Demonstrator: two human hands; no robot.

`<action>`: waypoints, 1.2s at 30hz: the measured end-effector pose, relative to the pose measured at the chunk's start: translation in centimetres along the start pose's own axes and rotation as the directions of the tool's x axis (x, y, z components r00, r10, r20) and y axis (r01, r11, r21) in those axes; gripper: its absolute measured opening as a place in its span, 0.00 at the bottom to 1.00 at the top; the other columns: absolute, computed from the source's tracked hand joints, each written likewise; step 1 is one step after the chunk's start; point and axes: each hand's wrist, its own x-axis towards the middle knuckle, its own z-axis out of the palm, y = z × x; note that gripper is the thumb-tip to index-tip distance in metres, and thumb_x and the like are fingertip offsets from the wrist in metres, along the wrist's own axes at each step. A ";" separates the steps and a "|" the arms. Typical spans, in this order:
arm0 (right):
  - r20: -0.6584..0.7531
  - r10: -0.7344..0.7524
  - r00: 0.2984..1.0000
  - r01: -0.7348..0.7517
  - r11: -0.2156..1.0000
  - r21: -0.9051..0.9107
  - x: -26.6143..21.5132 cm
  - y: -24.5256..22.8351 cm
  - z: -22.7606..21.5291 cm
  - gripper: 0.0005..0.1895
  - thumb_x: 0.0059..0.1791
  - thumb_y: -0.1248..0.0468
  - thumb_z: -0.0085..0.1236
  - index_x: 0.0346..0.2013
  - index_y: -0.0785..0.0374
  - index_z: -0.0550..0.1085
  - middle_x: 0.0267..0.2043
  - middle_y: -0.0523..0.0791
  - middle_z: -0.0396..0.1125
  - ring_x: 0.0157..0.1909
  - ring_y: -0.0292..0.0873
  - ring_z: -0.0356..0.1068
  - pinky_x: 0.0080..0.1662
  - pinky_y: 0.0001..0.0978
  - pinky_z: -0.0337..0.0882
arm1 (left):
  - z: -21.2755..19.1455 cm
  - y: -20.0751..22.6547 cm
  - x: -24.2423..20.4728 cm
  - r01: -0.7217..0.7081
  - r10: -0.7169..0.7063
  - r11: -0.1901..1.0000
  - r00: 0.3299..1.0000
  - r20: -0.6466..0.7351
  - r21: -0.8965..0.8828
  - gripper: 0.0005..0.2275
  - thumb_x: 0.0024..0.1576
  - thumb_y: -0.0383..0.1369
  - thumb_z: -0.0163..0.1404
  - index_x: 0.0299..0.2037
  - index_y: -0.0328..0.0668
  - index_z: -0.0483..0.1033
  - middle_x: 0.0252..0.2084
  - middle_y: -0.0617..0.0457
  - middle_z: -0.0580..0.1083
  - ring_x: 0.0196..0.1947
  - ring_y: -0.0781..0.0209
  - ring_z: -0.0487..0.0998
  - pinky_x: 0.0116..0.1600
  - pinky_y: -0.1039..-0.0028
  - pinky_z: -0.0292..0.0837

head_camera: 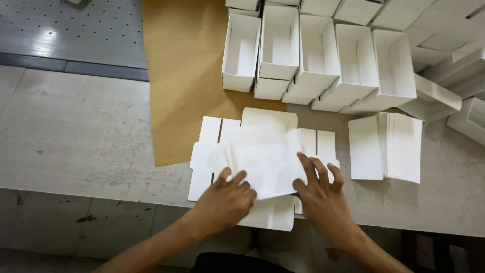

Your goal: The person folds flat white cardboard pieces into rectangular boxes by hand. They fold the side flaps, tuck the tabs into slots to form the box shape, and then place the finished boxes into a stack on the table.

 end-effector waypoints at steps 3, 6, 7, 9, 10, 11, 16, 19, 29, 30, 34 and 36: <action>-0.044 -0.086 0.995 0.086 0.996 -0.012 1.1 0.9 -1.3 0.16 0.27 0.69 0.64 0.26 0.50 0.72 0.72 0.55 0.55 0.70 0.56 0.51 0.67 0.53 0.43 | -0.1 -0.1 0.9 -0.124 0.123 0.991 0.992 -0.009 -0.052 0.04 0.55 0.37 0.55 0.35 0.49 0.76 0.36 0.50 0.74 0.49 0.48 0.72 0.58 0.53 0.58; -0.010 -0.121 0.993 0.121 0.993 -0.014 2.2 0.8 -2.7 0.15 0.28 0.72 0.62 0.24 0.50 0.74 0.76 0.58 0.51 0.73 0.58 0.50 0.68 0.56 0.42 | 1.3 -0.8 1.2 -0.129 0.135 0.980 0.991 0.027 -0.152 0.12 0.53 0.42 0.63 0.36 0.49 0.74 0.34 0.53 0.72 0.38 0.50 0.72 0.42 0.60 0.64; -0.015 -0.118 0.993 0.118 0.993 -0.013 2.3 0.2 -1.9 0.15 0.28 0.72 0.62 0.24 0.50 0.74 0.76 0.58 0.51 0.73 0.58 0.50 0.68 0.56 0.42 | 1.8 -0.8 1.4 -0.132 0.138 0.980 0.990 0.029 -0.148 0.12 0.53 0.42 0.63 0.36 0.49 0.74 0.34 0.53 0.72 0.38 0.50 0.72 0.42 0.60 0.64; -0.065 -0.148 0.987 0.160 0.944 0.287 2.7 -1.0 -0.4 0.12 0.47 0.49 0.59 0.36 0.51 0.76 0.73 0.57 0.53 0.75 0.60 0.49 0.68 0.68 0.44 | 2.8 -0.8 1.8 -0.091 0.076 0.986 0.991 -0.113 -0.141 0.11 0.55 0.38 0.62 0.36 0.47 0.71 0.30 0.52 0.69 0.32 0.50 0.70 0.41 0.61 0.61; -0.066 -0.145 0.987 0.158 0.944 0.291 2.9 -1.6 0.6 0.12 0.47 0.49 0.59 0.36 0.51 0.76 0.73 0.57 0.53 0.75 0.60 0.49 0.68 0.68 0.44 | 2.9 -0.4 2.0 -0.093 0.078 0.986 0.991 -0.109 -0.140 0.11 0.55 0.38 0.62 0.36 0.47 0.71 0.30 0.52 0.69 0.32 0.50 0.70 0.41 0.61 0.61; -0.109 -0.217 0.970 0.240 0.926 0.291 3.2 -2.1 1.5 0.17 0.47 0.47 0.63 0.36 0.56 0.73 0.57 0.51 0.59 0.59 0.54 0.57 0.58 0.55 0.55 | 3.0 -0.1 2.3 -0.046 0.029 0.991 0.991 -0.131 -0.127 0.13 0.56 0.43 0.62 0.33 0.46 0.73 0.30 0.51 0.71 0.33 0.51 0.71 0.42 0.63 0.63; -0.112 -0.332 0.937 0.349 0.856 0.381 4.3 -0.8 2.3 0.04 0.50 0.67 0.57 0.34 0.58 0.69 0.37 0.46 0.63 0.38 0.48 0.64 0.46 0.42 0.66 | 1.1 -1.9 2.7 -0.092 0.117 0.956 0.991 0.071 -0.279 0.13 0.51 0.42 0.60 0.36 0.42 0.74 0.34 0.47 0.73 0.37 0.48 0.73 0.46 0.61 0.66; -0.164 -0.350 0.922 0.385 0.792 0.474 4.8 0.3 2.3 0.07 0.45 0.69 0.58 0.31 0.55 0.69 0.34 0.44 0.63 0.36 0.48 0.64 0.46 0.42 0.64 | -0.6 -2.2 3.3 -0.060 0.124 0.962 0.965 0.231 -0.266 0.26 0.52 0.56 0.59 0.45 0.41 0.73 0.40 0.44 0.75 0.42 0.45 0.74 0.51 0.59 0.65; -0.093 -0.398 0.913 0.382 0.752 0.537 5.9 1.3 2.1 0.05 0.47 0.56 0.66 0.31 0.49 0.79 0.29 0.37 0.68 0.36 0.45 0.63 0.41 0.41 0.61 | 2.7 -2.6 4.1 -0.094 0.128 0.979 0.974 0.187 -0.178 0.31 0.51 0.66 0.55 0.32 0.41 0.77 0.32 0.51 0.74 0.42 0.50 0.70 0.47 0.60 0.61; -0.073 -0.393 0.917 0.364 0.744 0.560 5.8 1.3 2.3 0.05 0.47 0.57 0.67 0.30 0.50 0.79 0.28 0.36 0.68 0.35 0.44 0.62 0.39 0.39 0.60 | 3.4 -2.6 3.9 -0.070 0.110 0.978 0.973 0.204 -0.195 0.31 0.51 0.67 0.54 0.29 0.42 0.78 0.29 0.53 0.73 0.41 0.52 0.69 0.46 0.62 0.60; -0.079 -0.372 0.925 0.348 0.744 0.570 5.6 1.4 2.2 0.04 0.47 0.58 0.66 0.30 0.49 0.77 0.29 0.36 0.66 0.35 0.44 0.61 0.39 0.39 0.60 | 3.5 -2.0 3.1 -0.171 0.194 0.966 0.975 0.109 -0.196 0.24 0.54 0.60 0.56 0.32 0.46 0.79 0.32 0.54 0.73 0.42 0.51 0.69 0.43 0.60 0.61; -0.075 -0.372 0.925 0.343 0.735 0.584 5.6 1.4 2.3 0.05 0.45 0.60 0.67 0.30 0.51 0.77 0.30 0.37 0.67 0.36 0.45 0.62 0.40 0.41 0.61 | 3.0 -1.6 2.5 -0.047 0.073 0.969 0.992 0.098 -0.242 0.20 0.55 0.53 0.60 0.32 0.44 0.77 0.34 0.50 0.72 0.42 0.48 0.70 0.48 0.60 0.62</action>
